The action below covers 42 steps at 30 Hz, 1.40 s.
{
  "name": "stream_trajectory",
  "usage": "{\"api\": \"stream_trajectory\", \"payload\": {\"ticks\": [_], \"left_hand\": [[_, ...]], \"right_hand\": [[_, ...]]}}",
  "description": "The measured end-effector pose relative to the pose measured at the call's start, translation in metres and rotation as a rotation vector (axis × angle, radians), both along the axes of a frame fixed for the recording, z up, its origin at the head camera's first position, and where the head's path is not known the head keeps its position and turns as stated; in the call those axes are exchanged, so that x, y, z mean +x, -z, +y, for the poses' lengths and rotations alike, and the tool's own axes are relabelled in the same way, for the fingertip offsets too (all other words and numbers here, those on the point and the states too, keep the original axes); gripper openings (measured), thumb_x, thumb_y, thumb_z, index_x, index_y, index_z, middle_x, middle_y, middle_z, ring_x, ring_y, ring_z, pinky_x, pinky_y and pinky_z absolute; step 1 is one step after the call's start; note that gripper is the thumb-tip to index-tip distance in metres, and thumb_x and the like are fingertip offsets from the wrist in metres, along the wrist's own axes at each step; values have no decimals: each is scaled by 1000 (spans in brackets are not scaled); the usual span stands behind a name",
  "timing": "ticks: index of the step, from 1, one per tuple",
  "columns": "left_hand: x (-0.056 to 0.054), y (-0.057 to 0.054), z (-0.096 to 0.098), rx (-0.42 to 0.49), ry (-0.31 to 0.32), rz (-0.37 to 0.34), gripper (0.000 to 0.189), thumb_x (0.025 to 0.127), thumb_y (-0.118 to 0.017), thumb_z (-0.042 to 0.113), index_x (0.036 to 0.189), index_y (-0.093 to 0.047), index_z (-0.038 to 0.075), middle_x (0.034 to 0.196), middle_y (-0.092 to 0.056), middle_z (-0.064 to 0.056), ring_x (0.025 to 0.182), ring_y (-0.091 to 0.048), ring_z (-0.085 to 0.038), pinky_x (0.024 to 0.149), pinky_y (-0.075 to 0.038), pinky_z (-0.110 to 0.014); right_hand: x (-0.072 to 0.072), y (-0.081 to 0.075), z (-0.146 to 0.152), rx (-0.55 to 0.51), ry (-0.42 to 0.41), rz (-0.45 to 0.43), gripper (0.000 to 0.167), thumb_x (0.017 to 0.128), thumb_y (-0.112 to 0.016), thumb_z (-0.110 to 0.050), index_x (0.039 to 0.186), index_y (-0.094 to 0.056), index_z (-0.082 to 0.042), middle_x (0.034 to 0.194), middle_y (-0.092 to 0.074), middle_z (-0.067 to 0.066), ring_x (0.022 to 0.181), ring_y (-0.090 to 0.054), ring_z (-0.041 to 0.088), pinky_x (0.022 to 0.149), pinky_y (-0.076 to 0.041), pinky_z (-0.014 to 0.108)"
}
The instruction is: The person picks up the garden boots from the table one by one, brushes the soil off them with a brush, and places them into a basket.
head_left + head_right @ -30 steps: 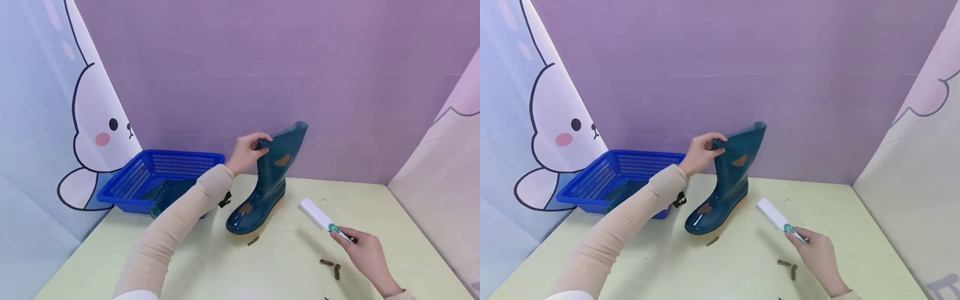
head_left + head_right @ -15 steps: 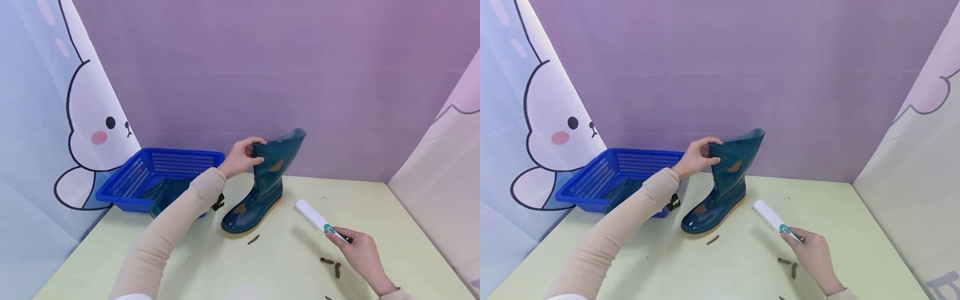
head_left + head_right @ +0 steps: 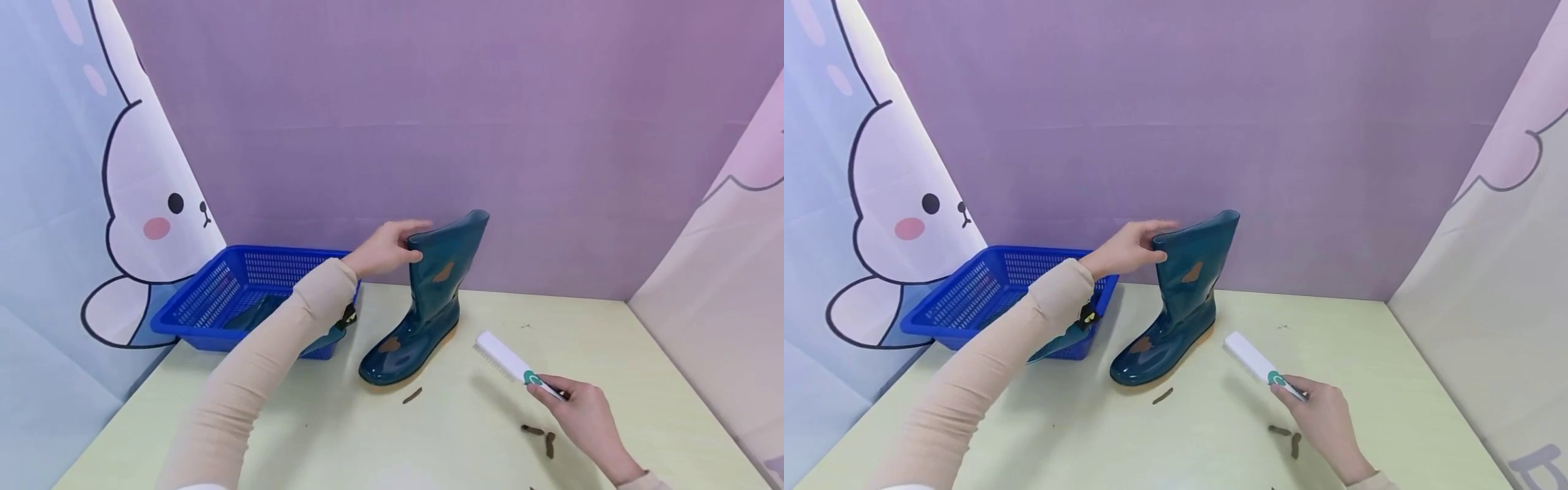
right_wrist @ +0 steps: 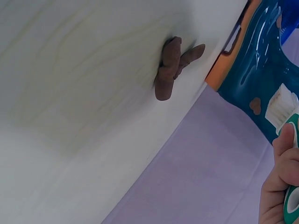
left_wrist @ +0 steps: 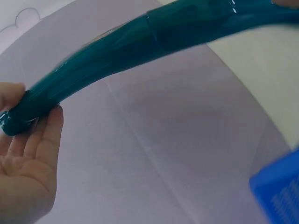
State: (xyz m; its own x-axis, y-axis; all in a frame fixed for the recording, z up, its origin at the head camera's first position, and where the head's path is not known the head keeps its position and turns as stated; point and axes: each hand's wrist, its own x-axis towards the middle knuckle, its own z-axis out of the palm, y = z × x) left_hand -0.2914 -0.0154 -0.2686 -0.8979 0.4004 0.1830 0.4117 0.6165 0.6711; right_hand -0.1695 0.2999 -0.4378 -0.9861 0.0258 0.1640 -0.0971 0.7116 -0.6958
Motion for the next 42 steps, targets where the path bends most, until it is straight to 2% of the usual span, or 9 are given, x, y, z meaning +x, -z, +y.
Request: {"api": "stream_trajectory", "payload": {"ticks": [5, 9, 12, 15, 21, 26, 31, 37, 42], "left_hand": [[-2, -4, -4, -119, 24, 14, 52, 88, -61, 19, 137, -44, 17, 112, -62, -2, 88, -59, -12, 80, -49, -27], [-6, -4, -11, -199, 44, 80, 47, 89, -60, 20, 134, -48, 16, 64, -48, -1, 56, -42, -16, 61, -40, -26], [-10, -2, -16, -203, 38, 118, 44, 88, -61, 20, 132, -51, 17, 56, -32, -1, 51, -31, -17, 56, -34, -27], [-11, 2, -19, -170, 23, 109, 43, 88, -62, 20, 130, -53, 17, 62, -42, -2, 54, -37, -15, 60, -40, -27], [-11, 10, -23, -150, -6, 80, 41, 86, -64, 22, 125, -55, 14, 98, -64, 0, 77, -57, -10, 76, -50, -28], [-11, 13, -26, -172, 14, 87, 39, 86, -63, 20, 124, -56, 13, 87, -63, -4, 68, -52, -14, 66, -45, -26], [-10, 12, -27, -160, 11, 77, 39, 87, -63, 20, 124, -55, 13, 107, -63, -3, 83, -60, -12, 78, -51, -29], [-10, 13, -28, -158, 0, 62, 39, 87, -62, 20, 125, -55, 13, 107, -63, -4, 84, -60, -18, 78, -51, -31], [-11, 15, -28, -154, 4, 52, 38, 86, -64, 20, 123, -57, 14, 108, -63, -2, 85, -61, -13, 82, -51, -33]], "right_hand": [[0, -1, -2, -4, -11, -2, 43, 80, -67, -41, 107, -69, -8, 84, -68, 5, 43, -27, 3, 40, -30, 22], [-2, 1, -8, -7, -49, 32, 38, 80, -69, -37, 105, -70, -8, 89, -70, 7, 41, -26, 2, 38, -32, 22], [-6, 2, -15, 20, -89, 87, 34, 80, -70, -33, 102, -71, -8, 89, -71, 7, 42, -26, 2, 41, -31, 21], [-10, 3, -24, 47, -118, 128, 31, 80, -70, -30, 101, -71, -8, 90, -71, 6, 45, -28, 2, 43, -30, 20], [-22, 3, -47, 55, -167, 152, 28, 78, -73, -26, 99, -72, -8, 88, -71, 4, 48, -38, 4, 45, -33, 19], [-36, 3, -68, 68, -198, 195, 26, 77, -74, -23, 97, -73, -7, 90, -71, 6, 61, -53, 6, 54, -42, 20], [-48, 4, -89, 86, -219, 265, 24, 76, -74, -23, 95, -73, -8, 89, -72, 5, 74, -65, 12, 62, -50, 27], [-59, 7, -112, 139, -251, 342, 24, 76, -73, -23, 95, -74, -8, 85, -72, 2, 70, -64, 12, 60, -49, 27], [-63, 11, -123, 225, -277, 408, 23, 78, -72, -22, 95, -73, -6, 83, -71, 4, 65, -64, 14, 57, -50, 27]]}}
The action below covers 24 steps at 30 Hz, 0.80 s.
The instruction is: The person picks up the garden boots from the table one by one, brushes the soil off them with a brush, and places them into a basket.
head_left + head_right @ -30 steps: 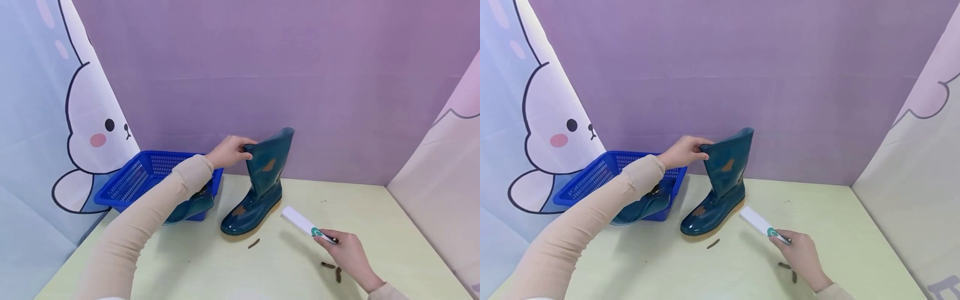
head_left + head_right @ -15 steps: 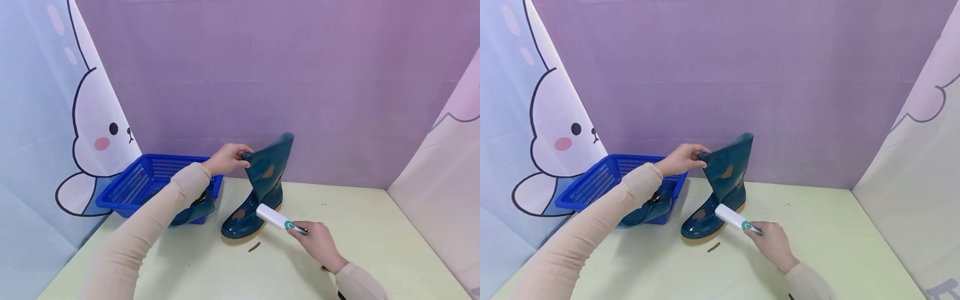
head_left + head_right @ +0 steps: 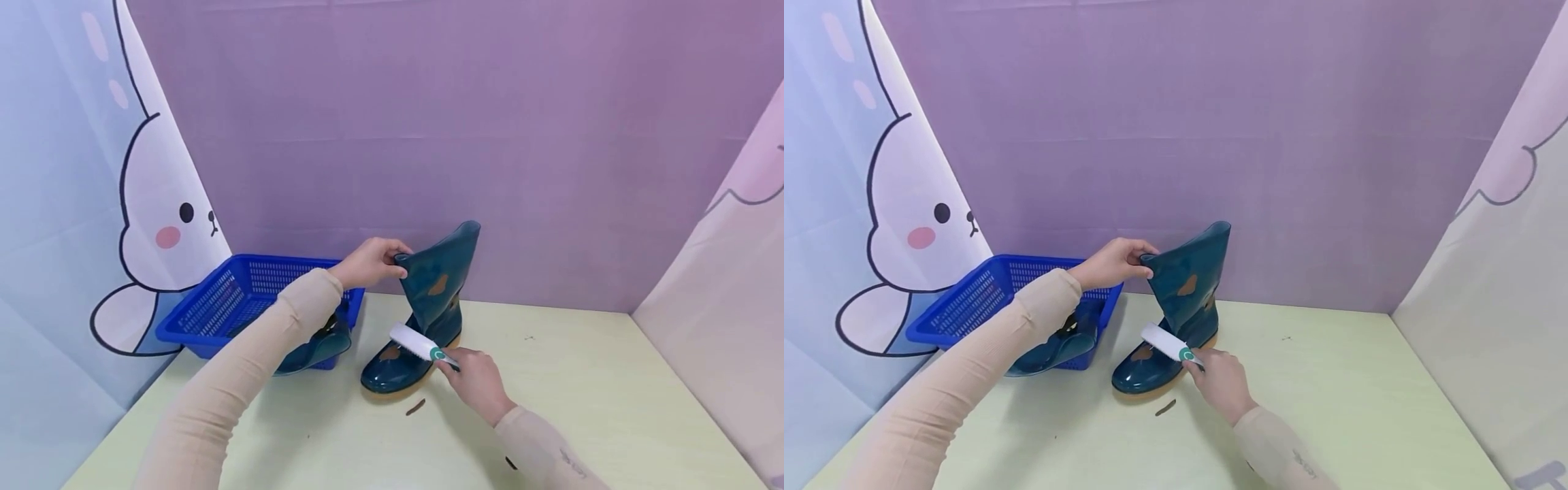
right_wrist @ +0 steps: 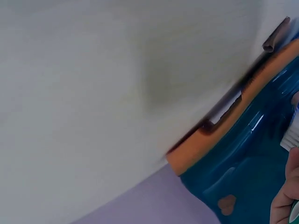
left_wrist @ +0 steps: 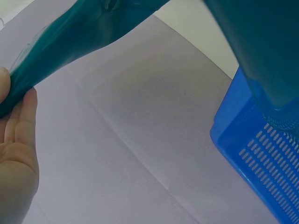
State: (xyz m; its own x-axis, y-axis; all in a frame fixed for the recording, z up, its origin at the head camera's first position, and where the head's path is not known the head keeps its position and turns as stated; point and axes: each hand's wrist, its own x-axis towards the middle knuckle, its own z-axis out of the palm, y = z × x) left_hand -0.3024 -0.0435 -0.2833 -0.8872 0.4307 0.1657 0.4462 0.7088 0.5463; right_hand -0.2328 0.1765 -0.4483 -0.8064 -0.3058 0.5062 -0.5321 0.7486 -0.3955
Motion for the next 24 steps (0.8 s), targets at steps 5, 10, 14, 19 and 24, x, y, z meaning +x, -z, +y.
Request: {"api": "stream_trajectory", "payload": {"ticks": [5, 10, 14, 19, 24], "left_hand": [[0, -2, 1, -5, 13, -11, 38, 87, -63, 20, 124, -56, 15, 109, -64, -3, 88, -61, -13, 84, -51, -33], [2, -6, 0, 3, -6, -18, 39, 87, -62, 18, 125, -55, 14, 119, -60, -5, 94, -61, -14, 88, -49, -35], [4, -6, -2, 15, -14, -32, 39, 87, -62, 17, 125, -55, 13, 115, -62, -5, 95, -62, -15, 89, -49, -36], [5, -7, -1, 17, -10, -35, 38, 87, -63, 18, 124, -56, 14, 119, -60, -4, 98, -61, -15, 91, -48, -37], [4, -7, -1, 24, -12, -39, 39, 87, -63, 18, 125, -55, 14, 119, -60, -4, 99, -61, -16, 92, -47, -37]], "right_hand": [[1, -1, -2, 85, 24, 63, 17, 77, -73, -22, 89, -73, -10, 79, -70, 2, 59, -60, 14, 49, -45, 25], [6, -4, 0, 147, 21, 113, 13, 75, -74, -23, 81, -72, -12, 67, -65, -2, 47, -46, 8, 42, -35, 21], [11, -7, 2, 187, 20, 94, 15, 76, -74, -25, 83, -72, -11, 66, -63, -3, 47, -40, 6, 42, -32, 19], [15, -10, 8, 201, 15, 36, 13, 77, -72, -25, 81, -73, -13, 67, -63, -4, 48, -39, 6, 43, -31, 20], [16, -12, 14, 174, 9, -44, 11, 77, -73, -24, 78, -73, -13, 69, -65, -4, 51, -40, 6, 44, -32, 21]]}}
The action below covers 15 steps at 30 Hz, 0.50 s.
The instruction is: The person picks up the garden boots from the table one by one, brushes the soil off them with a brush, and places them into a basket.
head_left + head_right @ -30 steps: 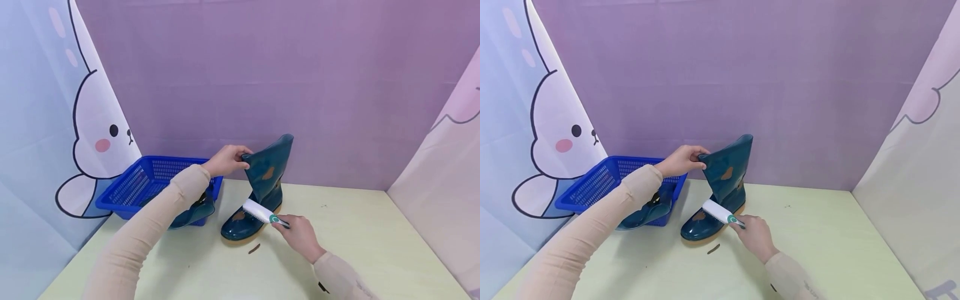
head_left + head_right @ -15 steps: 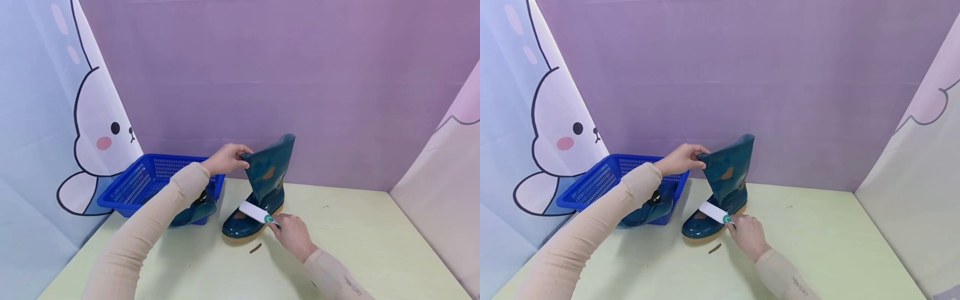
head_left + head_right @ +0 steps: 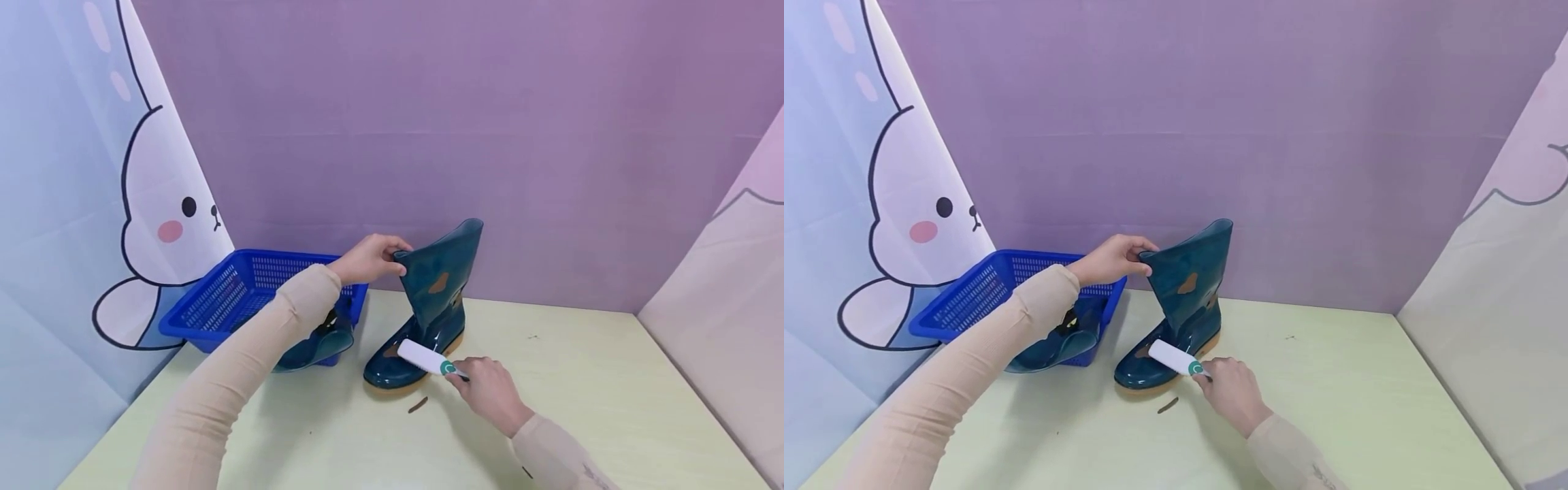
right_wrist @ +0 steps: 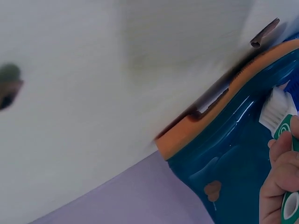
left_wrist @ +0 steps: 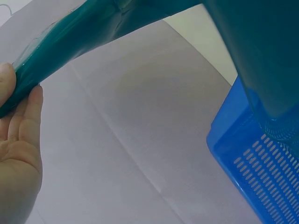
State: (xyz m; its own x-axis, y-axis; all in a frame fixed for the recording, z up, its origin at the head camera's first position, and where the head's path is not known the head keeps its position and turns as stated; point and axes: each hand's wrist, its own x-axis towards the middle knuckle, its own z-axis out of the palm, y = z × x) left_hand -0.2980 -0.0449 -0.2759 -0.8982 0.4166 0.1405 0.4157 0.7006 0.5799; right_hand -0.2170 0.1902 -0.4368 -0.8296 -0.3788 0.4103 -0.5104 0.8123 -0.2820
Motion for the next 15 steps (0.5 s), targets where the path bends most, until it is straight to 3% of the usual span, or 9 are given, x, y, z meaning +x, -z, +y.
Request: {"api": "stream_trajectory", "payload": {"ticks": [8, 12, 15], "left_hand": [[-1, 4, 4, 23, -9, -23, 40, 87, -63, 19, 126, -55, 15, 112, -64, -3, 95, -62, -14, 90, -49, -36], [-1, 4, 7, 9, -16, -19, 40, 87, -63, 20, 126, -55, 16, 111, -64, -2, 95, -62, -13, 88, -50, -35], [-1, 3, 9, 4, -11, -6, 39, 87, -63, 19, 125, -55, 15, 107, -65, -2, 92, -62, -13, 86, -50, -35]], "right_hand": [[-6, 0, 0, -211, 2, -174, 15, 76, -73, -20, 88, -74, -9, 79, -70, -1, 52, -44, 4, 48, -36, 18], [-15, 0, -12, -258, 5, -155, 23, 79, -71, -23, 95, -73, -6, 84, -71, 4, 59, -54, 6, 52, -42, 21], [-20, 1, -23, -203, -5, -93, 29, 81, -69, -25, 100, -71, -3, 89, -71, 9, 68, -63, 14, 57, -49, 27]]}}
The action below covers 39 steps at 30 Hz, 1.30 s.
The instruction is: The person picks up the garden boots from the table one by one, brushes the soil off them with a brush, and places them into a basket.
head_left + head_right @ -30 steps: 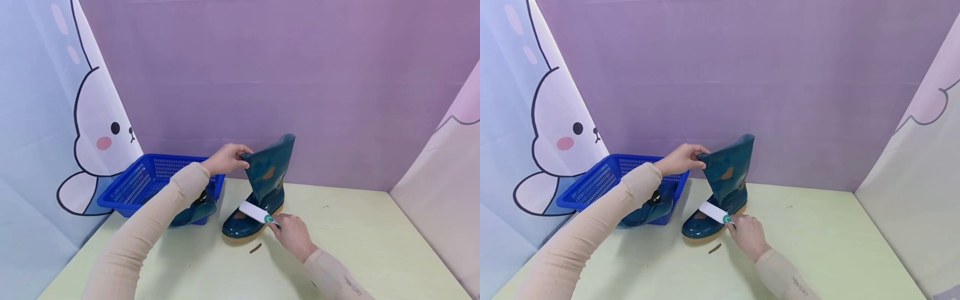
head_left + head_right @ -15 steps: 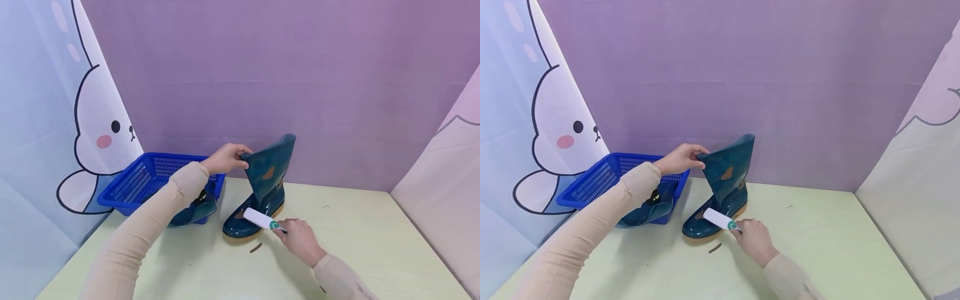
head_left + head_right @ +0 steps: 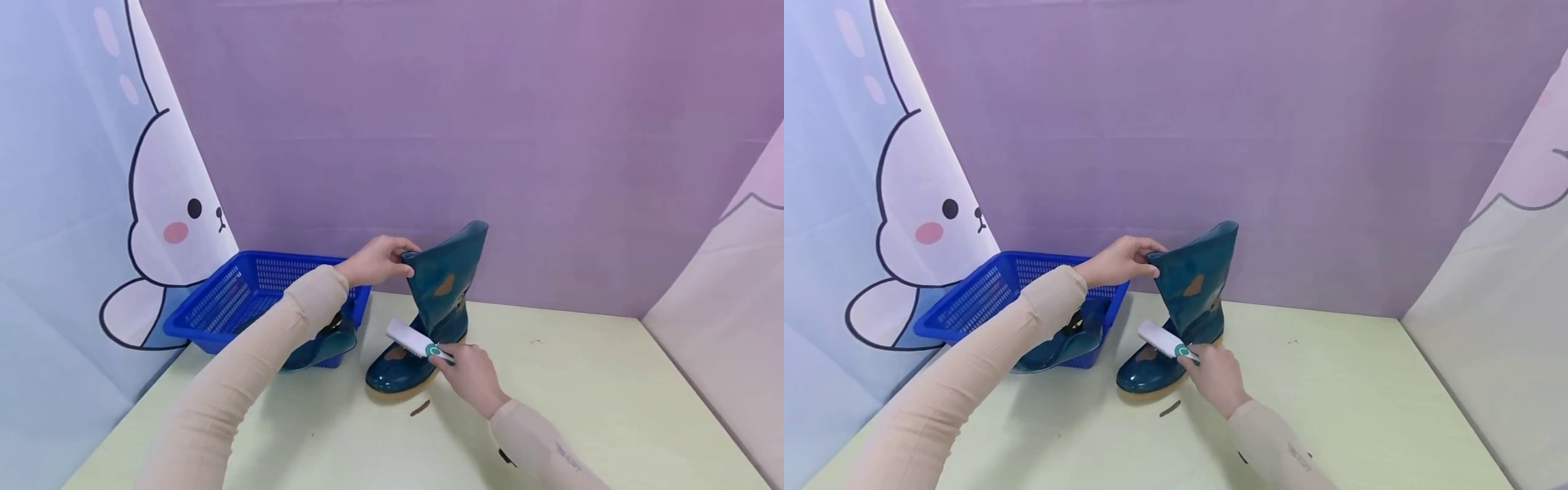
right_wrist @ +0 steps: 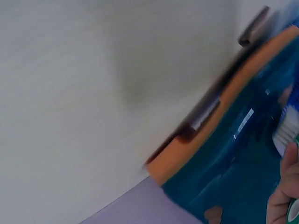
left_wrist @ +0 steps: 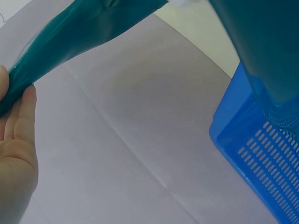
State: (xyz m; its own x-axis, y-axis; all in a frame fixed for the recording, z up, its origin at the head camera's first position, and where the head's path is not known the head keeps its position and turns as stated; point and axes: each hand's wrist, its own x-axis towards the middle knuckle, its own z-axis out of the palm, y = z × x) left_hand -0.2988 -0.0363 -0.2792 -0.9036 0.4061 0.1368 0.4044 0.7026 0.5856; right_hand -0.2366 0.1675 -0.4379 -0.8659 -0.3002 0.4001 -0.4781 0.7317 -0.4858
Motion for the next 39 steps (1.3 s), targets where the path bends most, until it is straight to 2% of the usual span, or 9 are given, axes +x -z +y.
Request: {"api": "stream_trajectory", "payload": {"ticks": [4, 8, 12, 15, 24, 32, 39], "left_hand": [[0, -1, -1, -9, 6, 9, 39, 87, -63, 19, 125, -55, 15, 106, -64, -2, 90, -62, -13, 85, -50, -34], [-1, -2, -4, 1, 6, 18, 39, 87, -63, 18, 125, -55, 14, 112, -63, -3, 93, -62, -14, 87, -50, -35], [-1, 0, -7, 25, 10, 15, 39, 87, -62, 18, 125, -55, 13, 115, -62, -4, 95, -62, -14, 89, -49, -35], [-1, 2, -8, 24, 22, 1, 38, 88, -61, 18, 125, -54, 12, 116, -62, -4, 94, -62, -14, 88, -49, -34], [2, 1, -14, -3, 11, 1, 40, 88, -61, 18, 127, -53, 13, 126, -55, -4, 98, -60, -15, 89, -49, -35], [3, -3, -15, 4, 8, 1, 41, 88, -61, 17, 127, -53, 12, 125, -56, -5, 98, -60, -16, 89, -49, -35], [1, -1, -12, 21, 6, -5, 40, 88, -61, 18, 127, -53, 12, 118, -61, -4, 94, -61, -14, 89, -49, -35]], "right_hand": [[0, -1, -6, 125, 0, 103, 26, 81, -69, -27, 96, -72, -6, 86, -70, 8, 69, -64, 21, 58, -51, 33], [2, -8, -5, 227, -4, 178, 18, 80, -70, -26, 86, -72, -9, 74, -66, 2, 57, -56, 15, 49, -45, 28], [7, -12, -2, 273, -25, 194, 15, 79, -71, -24, 79, -70, -10, 66, -61, -1, 53, -49, 12, 46, -39, 25], [12, -13, 1, 290, -32, 163, 14, 79, -71, -23, 74, -68, -10, 61, -57, -3, 51, -46, 11, 45, -37, 24], [21, -11, 11, 253, -27, 65, 12, 78, -72, -23, 78, -72, -11, 63, -60, -5, 50, -39, 7, 43, -32, 22], [23, -7, 19, 231, -23, 67, 11, 77, -73, -23, 76, -72, -13, 65, -63, -5, 49, -38, 5, 43, -32, 20], [23, -8, 21, 90, -13, -48, 15, 77, -73, -21, 87, -75, -9, 78, -70, 0, 50, -41, 4, 45, -33, 19]]}}
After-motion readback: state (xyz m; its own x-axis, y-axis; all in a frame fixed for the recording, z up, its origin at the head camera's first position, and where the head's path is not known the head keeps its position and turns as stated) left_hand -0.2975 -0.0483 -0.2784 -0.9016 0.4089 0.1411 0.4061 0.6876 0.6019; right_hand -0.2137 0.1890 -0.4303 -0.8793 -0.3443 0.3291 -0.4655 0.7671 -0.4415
